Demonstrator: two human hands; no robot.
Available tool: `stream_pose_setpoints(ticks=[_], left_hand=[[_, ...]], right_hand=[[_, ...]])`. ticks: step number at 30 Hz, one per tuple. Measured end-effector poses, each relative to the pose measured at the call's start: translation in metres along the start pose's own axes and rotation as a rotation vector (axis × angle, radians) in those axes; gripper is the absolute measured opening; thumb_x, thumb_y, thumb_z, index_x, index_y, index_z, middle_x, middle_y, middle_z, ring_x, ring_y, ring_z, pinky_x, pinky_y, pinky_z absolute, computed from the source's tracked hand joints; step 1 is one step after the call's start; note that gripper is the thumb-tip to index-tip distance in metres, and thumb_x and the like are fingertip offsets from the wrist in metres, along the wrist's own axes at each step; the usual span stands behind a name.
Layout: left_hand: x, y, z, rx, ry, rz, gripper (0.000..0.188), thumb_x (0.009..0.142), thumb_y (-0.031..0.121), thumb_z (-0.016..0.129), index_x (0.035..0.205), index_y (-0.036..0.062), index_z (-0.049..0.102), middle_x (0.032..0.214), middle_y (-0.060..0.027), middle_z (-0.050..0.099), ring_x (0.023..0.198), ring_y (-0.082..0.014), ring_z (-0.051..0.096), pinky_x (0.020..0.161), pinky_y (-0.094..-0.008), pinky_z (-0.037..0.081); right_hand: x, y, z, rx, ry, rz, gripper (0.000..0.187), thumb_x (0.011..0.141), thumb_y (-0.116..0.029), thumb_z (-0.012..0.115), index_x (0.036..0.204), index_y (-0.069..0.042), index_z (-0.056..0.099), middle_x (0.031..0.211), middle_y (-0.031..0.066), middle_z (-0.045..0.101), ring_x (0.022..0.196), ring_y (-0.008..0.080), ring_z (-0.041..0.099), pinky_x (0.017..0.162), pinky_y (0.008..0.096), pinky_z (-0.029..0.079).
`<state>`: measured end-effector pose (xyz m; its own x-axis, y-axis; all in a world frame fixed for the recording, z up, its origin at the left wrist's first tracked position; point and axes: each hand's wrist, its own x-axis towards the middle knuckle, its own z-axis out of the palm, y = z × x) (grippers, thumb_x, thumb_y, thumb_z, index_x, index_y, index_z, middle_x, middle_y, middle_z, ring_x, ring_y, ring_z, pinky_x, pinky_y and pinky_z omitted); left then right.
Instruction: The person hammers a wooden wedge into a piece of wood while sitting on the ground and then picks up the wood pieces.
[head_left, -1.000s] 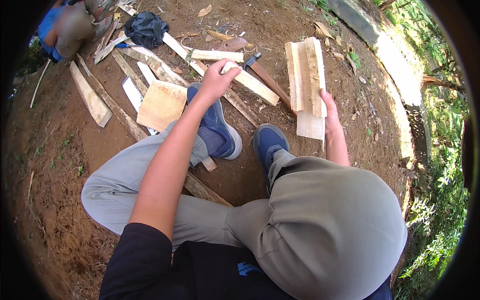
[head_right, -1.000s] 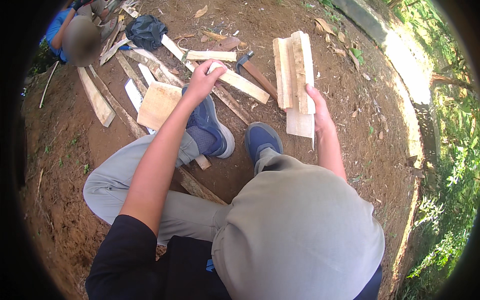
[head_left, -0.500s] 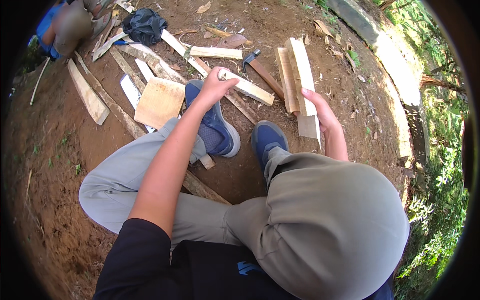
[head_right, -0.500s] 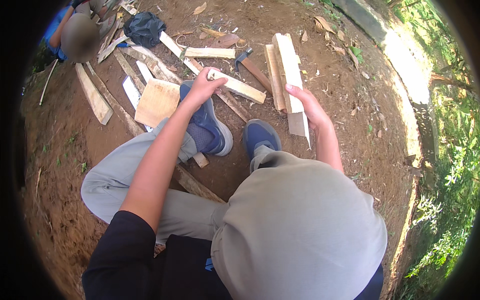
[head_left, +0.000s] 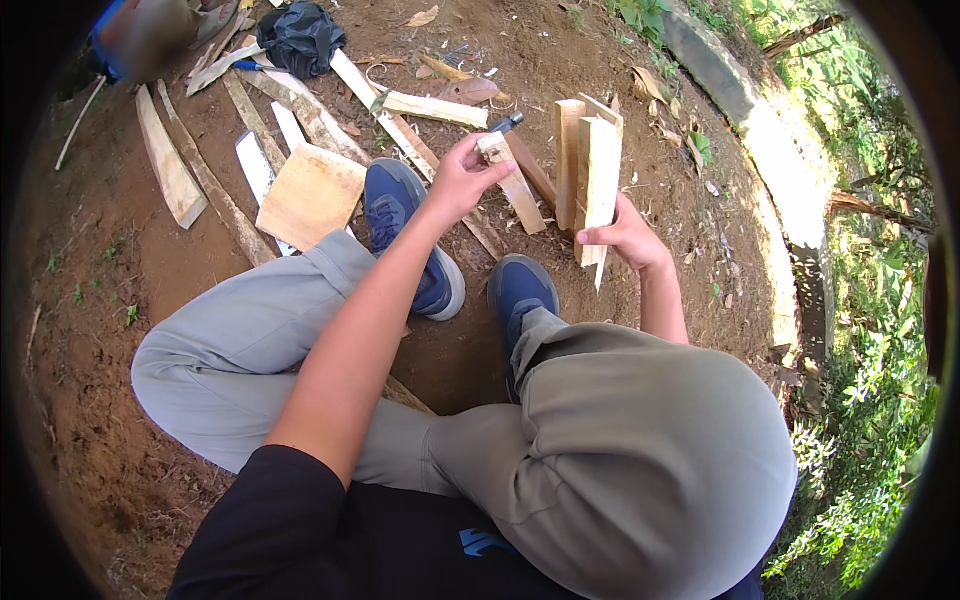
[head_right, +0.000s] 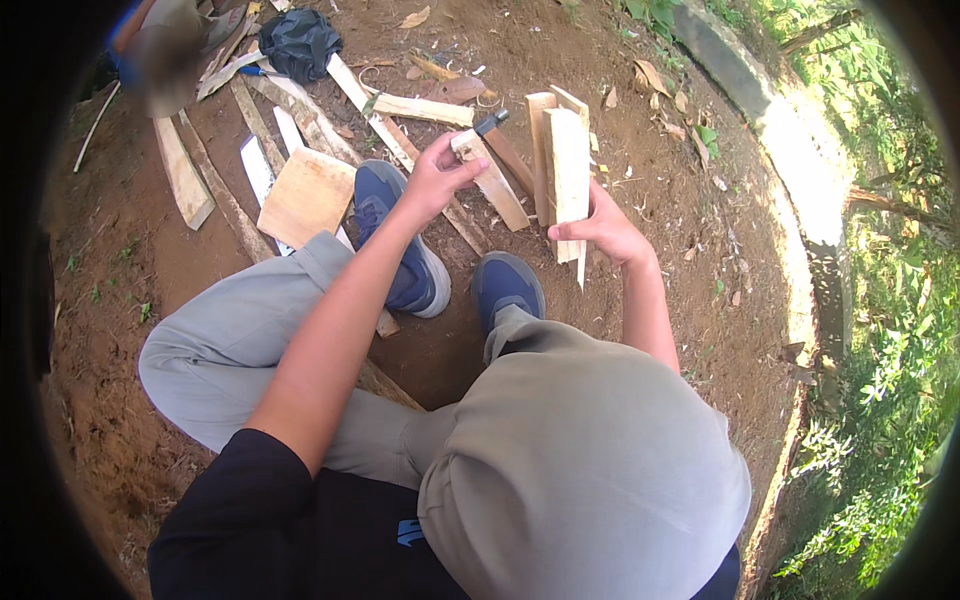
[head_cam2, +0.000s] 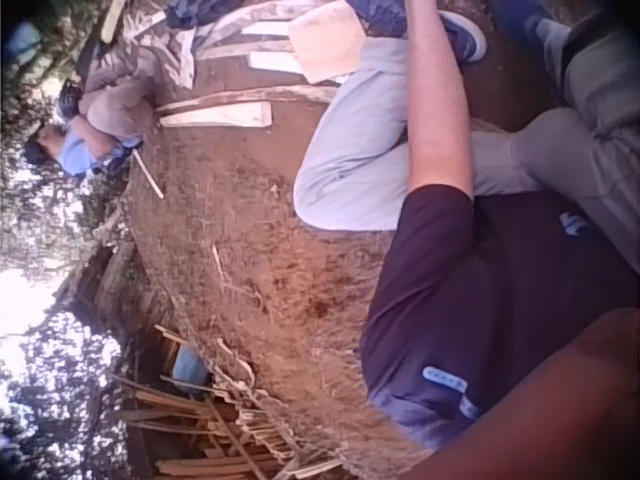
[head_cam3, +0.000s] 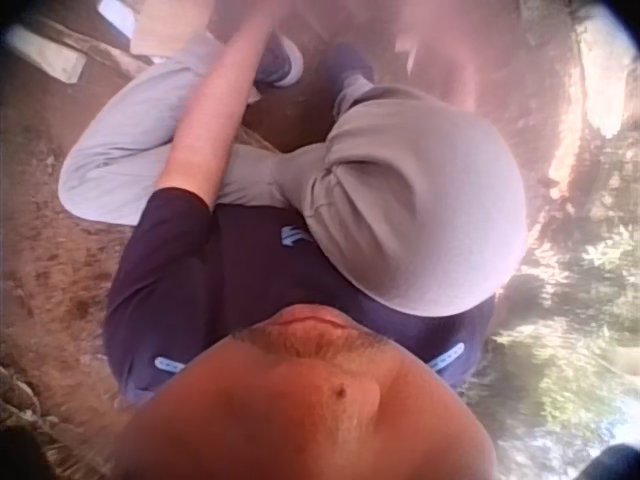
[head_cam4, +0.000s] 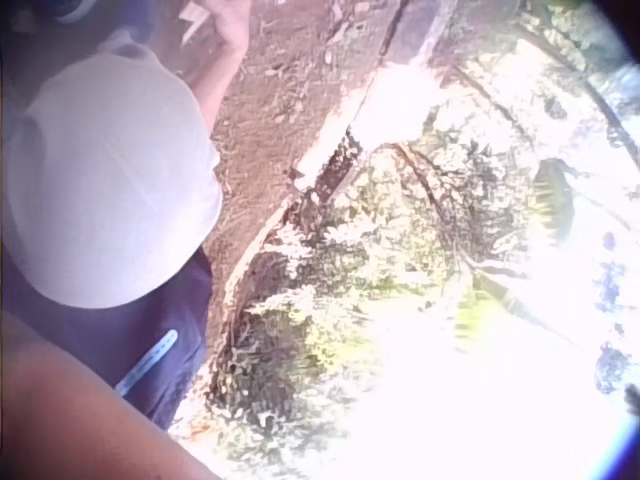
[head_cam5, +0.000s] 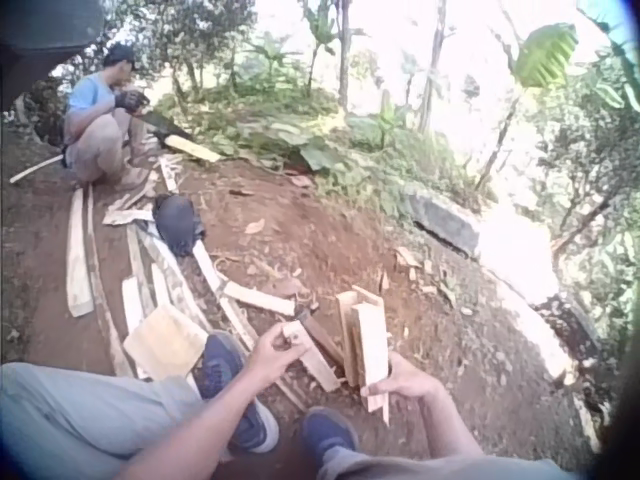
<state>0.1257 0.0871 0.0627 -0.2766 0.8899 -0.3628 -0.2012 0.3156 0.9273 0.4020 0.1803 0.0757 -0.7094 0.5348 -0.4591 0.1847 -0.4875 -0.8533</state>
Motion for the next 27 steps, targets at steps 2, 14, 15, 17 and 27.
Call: stream_pose_setpoints(ticks=[2,14,15,17,27], left_hand=[[-0.003,0.001,0.013,-0.047,0.039,0.008,0.052,0.091,0.010,0.082,0.135,-0.0018,0.056,0.119,-0.0093,0.071,0.106,-0.0144,0.069,0.093,-0.0301,0.057],[0.008,-0.035,0.035,-0.043,0.016,0.075,0.049,0.095,0.015,0.077,0.135,-0.0023,0.055,0.123,-0.0147,0.072,0.111,-0.0215,0.070,0.098,-0.0366,0.055],[0.007,-0.036,0.035,-0.025,0.025,0.074,0.047,0.096,0.014,0.076,0.135,-0.0026,0.056,0.124,-0.0150,0.072,0.111,-0.0213,0.070,0.098,-0.0365,0.055],[0.005,-0.040,0.033,-0.009,0.047,0.069,0.043,0.097,0.014,0.075,0.133,-0.0028,0.058,0.124,-0.0154,0.073,0.111,-0.0208,0.070,0.097,-0.0362,0.055],[-0.002,-0.018,0.038,0.001,0.090,-0.036,0.034,0.100,0.016,0.070,0.127,-0.0033,0.062,0.119,-0.0151,0.074,0.107,-0.0190,0.071,0.094,-0.0339,0.055]], right_hand=[[0.000,0.001,0.002,-0.023,-0.020,-0.005,0.106,0.063,-0.009,0.092,0.155,-0.002,0.039,0.138,0.0079,0.058,0.128,0.0209,0.054,0.114,0.0370,0.039],[0.010,0.004,0.008,0.070,-0.002,0.052,0.095,0.066,-0.005,0.088,0.152,-0.002,0.045,0.133,0.0075,0.063,0.122,0.0203,0.059,0.106,0.0362,0.047],[0.011,0.002,0.010,0.077,0.000,0.080,0.095,0.067,-0.005,0.088,0.151,-0.002,0.046,0.133,0.0078,0.063,0.122,0.0204,0.059,0.106,0.0363,0.047],[0.015,-0.005,0.014,0.092,0.003,0.138,0.093,0.068,-0.005,0.088,0.151,-0.002,0.046,0.132,0.0082,0.064,0.122,0.0206,0.060,0.107,0.0365,0.047],[0.016,0.006,0.015,0.031,-0.029,0.119,0.092,0.069,-0.011,0.090,0.151,-0.001,0.049,0.135,0.0099,0.064,0.123,0.0212,0.060,0.108,0.0363,0.045]])
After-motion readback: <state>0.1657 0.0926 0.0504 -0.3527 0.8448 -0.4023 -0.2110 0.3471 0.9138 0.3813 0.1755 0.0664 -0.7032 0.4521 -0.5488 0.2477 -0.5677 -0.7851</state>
